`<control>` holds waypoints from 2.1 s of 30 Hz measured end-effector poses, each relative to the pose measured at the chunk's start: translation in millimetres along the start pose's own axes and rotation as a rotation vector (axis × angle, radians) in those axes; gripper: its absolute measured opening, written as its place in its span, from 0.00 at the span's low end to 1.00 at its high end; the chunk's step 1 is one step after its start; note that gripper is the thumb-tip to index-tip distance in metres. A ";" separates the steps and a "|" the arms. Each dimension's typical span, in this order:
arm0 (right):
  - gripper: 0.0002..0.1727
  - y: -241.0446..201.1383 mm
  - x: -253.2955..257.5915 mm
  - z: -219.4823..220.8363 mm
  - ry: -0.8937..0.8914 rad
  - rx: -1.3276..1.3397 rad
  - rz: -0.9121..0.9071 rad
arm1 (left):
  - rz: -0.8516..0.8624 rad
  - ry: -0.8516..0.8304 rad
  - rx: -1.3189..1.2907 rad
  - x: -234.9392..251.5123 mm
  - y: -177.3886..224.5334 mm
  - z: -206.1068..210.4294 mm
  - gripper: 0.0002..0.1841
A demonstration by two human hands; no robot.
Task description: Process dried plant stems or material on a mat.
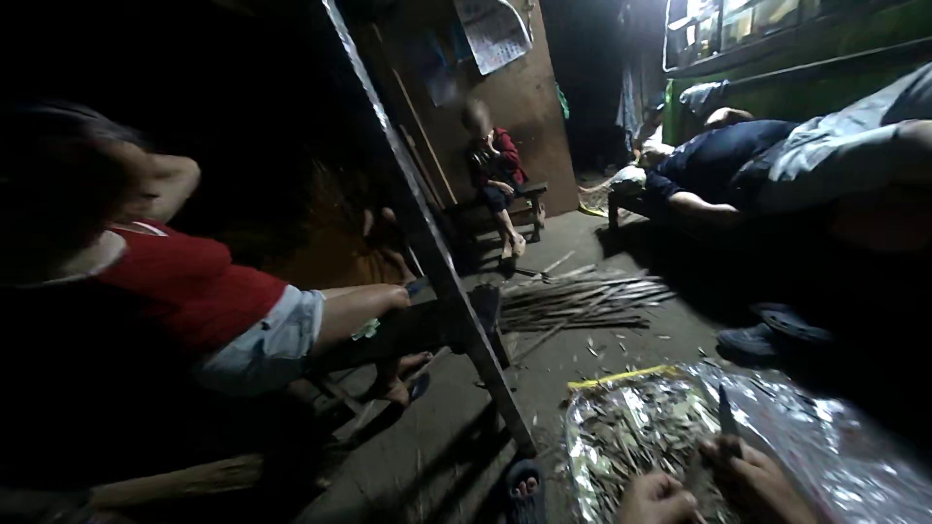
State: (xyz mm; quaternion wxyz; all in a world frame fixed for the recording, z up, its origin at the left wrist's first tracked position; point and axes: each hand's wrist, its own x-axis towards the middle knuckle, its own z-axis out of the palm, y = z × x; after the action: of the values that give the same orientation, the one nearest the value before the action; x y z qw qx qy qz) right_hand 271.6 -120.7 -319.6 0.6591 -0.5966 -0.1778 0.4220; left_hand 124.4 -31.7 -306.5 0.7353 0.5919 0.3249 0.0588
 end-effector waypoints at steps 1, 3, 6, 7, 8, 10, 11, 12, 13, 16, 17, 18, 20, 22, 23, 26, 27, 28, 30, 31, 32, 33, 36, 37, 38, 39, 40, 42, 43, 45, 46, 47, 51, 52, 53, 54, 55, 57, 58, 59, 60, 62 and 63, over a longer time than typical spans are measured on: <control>0.08 -0.1 -0.8 1.6 0.010 0.002 0.012 | 0.013 0.066 0.008 0.9 -1.6 2.3 0.07; 0.16 -0.9 -4.2 8.0 -0.004 0.043 0.105 | 0.015 0.217 0.082 -1.4 5.1 3.4 0.08; 0.19 0.5 -13.1 21.1 -0.089 0.059 0.172 | 0.046 0.362 0.108 -1.7 16.3 -1.9 0.09; 0.20 4.1 -16.1 24.0 -0.143 0.017 0.134 | 0.075 0.395 0.096 0.4 16.1 -4.4 0.08; 0.22 6.4 -18.5 26.8 -0.194 -0.035 0.085 | 0.102 0.423 0.089 2.5 15.8 -6.3 0.07; 0.26 7.7 -22.3 34.1 -0.251 -0.090 0.027 | 0.148 0.470 0.076 4.9 13.9 -8.5 0.06; 0.27 9.4 -23.3 37.6 -0.260 -0.089 0.013 | 0.162 0.483 0.070 5.0 13.4 -8.6 0.05; 0.28 11.2 -24.0 40.4 -0.268 -0.081 0.005 | 0.173 0.492 0.062 4.7 13.6 -8.3 0.04; 0.28 13.0 -24.4 42.6 -0.278 -0.065 0.000 | 0.183 0.497 0.057 4.1 13.9 -8.0 0.04; 0.27 20.1 -23.6 45.1 -0.287 -0.014 -0.023 | 0.182 0.497 0.027 1.7 14.4 -7.0 0.04; 0.27 20.8 -23.7 45.0 -0.280 -0.025 -0.043 | 0.178 0.495 0.007 1.0 14.7 -6.6 0.04; 0.26 19.7 -24.6 45.2 -0.259 -0.062 -0.068 | 0.171 0.487 -0.022 0.0 15.6 -6.3 0.04; 0.26 17.9 -25.8 42.7 -0.218 -0.194 -0.147 | 0.140 0.461 -0.105 -2.3 18.2 -5.5 0.05; 0.27 22.6 -21.4 38.8 -0.197 -0.316 -0.238 | 0.104 0.424 -0.187 -4.2 19.3 -5.0 0.06; 0.27 25.4 -19.1 38.1 -0.189 -0.345 -0.282 | 0.082 0.400 -0.221 -5.4 19.9 -4.8 0.07; 0.29 30.6 -14.9 34.8 -0.168 -0.432 -0.371 | 0.033 0.341 -0.323 -9.4 21.7 -3.6 0.08; 0.29 32.1 -14.0 34.3 -0.154 -0.468 -0.405 | 0.020 0.327 -0.350 -10.6 21.8 -3.6 0.08; 0.28 32.8 -13.4 34.4 -0.132 -0.511 -0.432 | 0.010 0.312 -0.375 -11.3 21.3 -3.9 0.08; 0.28 32.9 -13.2 35.0 -0.091 -0.584 -0.467 | -0.005 0.296 -0.407 -11.9 20.3 -4.5 0.08; 0.28 33.0 -13.5 35.5 -0.076 -0.606 -0.477 | -0.015 0.294 -0.415 -12.1 20.0 -4.7 0.07; 0.28 32.8 -13.7 36.1 -0.059 -0.621 -0.480 | -0.021 0.292 -0.419 -12.4 19.6 -4.6 0.07; 0.27 32.6 -13.2 36.6 -0.036 -0.620 -0.477 | -0.029 0.285 -0.415 -13.3 19.3 -4.1 0.07; 0.26 29.7 -0.9 29.8 0.039 -0.463 -0.410 | -0.041 0.241 -0.360 -17.7 14.6 -2.6 0.08; 0.26 26.1 3.4 26.2 0.057 -0.388 -0.362 | -0.041 0.239 -0.346 -18.2 12.7 -2.5 0.08; 0.26 20.8 5.6 23.1 0.066 -0.354 -0.296 | -0.038 0.249 -0.327 -18.1 11.6 -2.6 0.08; 0.26 18.7 8.0 22.1 0.091 -0.337 -0.249 | -0.031 0.273 -0.310 -17.4 11.8 -3.5 0.07; 0.26 17.3 8.0 21.9 0.083 -0.330 -0.208 | -0.014 0.310 -0.283 -16.3 12.6 -4.9 0.07; 0.26 17.7 2.5 25.3 -0.021 -0.343 -0.138 | 0.050 0.399 -0.152 -12.6 12.6 -9.4 0.05; 0.26 17.6 -3.4 29.2 -0.087 -0.352 -0.118 | 0.101 0.448 -0.037 -10.5 10.3 -12.0 0.05; 0.28 18.0 -17.0 39.1 -0.183 -0.397 -0.125 | 0.246 0.568 0.310 -6.9 1.2 -16.1 0.07; 0.29 18.8 -22.2 42.8 -0.214 -0.430 -0.135 | 0.327 0.624 0.488 -6.0 -3.1 -16.7 0.09; 0.30 21.0 -25.7 45.3 -0.236 -0.464 -0.150 | 0.406 0.662 0.627 -5.6 -6.0 -15.3 0.10; 0.30 26.4 -32.7 50.2 -0.235 -0.526 -0.175 | 0.610 0.759 0.992 0.1 -16.3 -6.9 0.04; 0.30 29.0 -32.5 51.1 -0.215 -0.533 -0.192 | 0.634 0.769 1.049 0.7 -17.2 -5.5 0.03; 0.29 31.7 -32.1 52.2 -0.185 -0.545 -0.217 | 0.661 0.779 1.094 1.5 -18.0 -4.6 0.04; 0.29 33.8 -32.2 53.6 -0.151 -0.564 -0.247 | 0.679 0.787 1.125 2.2 -18.2 -3.8 0.03; 0.28 34.8 -32.7 54.8 -0.120 -0.582 -0.271 | 0.688 0.796 1.148 2.7 -17.8 -2.9 0.03; 0.28 34.7 -34.6 56.9 -0.077 -0.603 -0.285 | 0.698 0.808 1.184 3.7 -17.3 -1.3 0.03; 0.27 35.0 -35.1 57.7 -0.058 -0.605 -0.284 | 0.718 0.820 1.197 5.2 -18.3 -1.0 0.02; 0.27 35.3 -35.0 58.0 -0.043 -0.602 -0.280 | 0.740 0.831 1.200 6.8 -19.5 -0.5 0.02; 0.27 35.3 -34.3 57.7 -0.033 -0.593 -0.268 | 0.760 0.841 1.199 8.1 -20.5 0.2 0.02; 0.27 35.7 -29.3 55.5 -0.003 -0.556 -0.258 | 0.789 0.847 1.191 7.9 -22.2 1.9 0.05; 0.27 36.3 -25.0 53.0 0.017 -0.543 -0.262 | 0.795 0.841 1.184 6.5 -23.1 2.9 0.08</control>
State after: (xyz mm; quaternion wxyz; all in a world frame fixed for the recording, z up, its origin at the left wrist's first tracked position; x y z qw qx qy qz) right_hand 205.5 -108.7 -334.9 0.5255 -0.7266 -0.3542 0.2654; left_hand 124.2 -37.7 -329.8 0.0434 0.8806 0.3164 0.3502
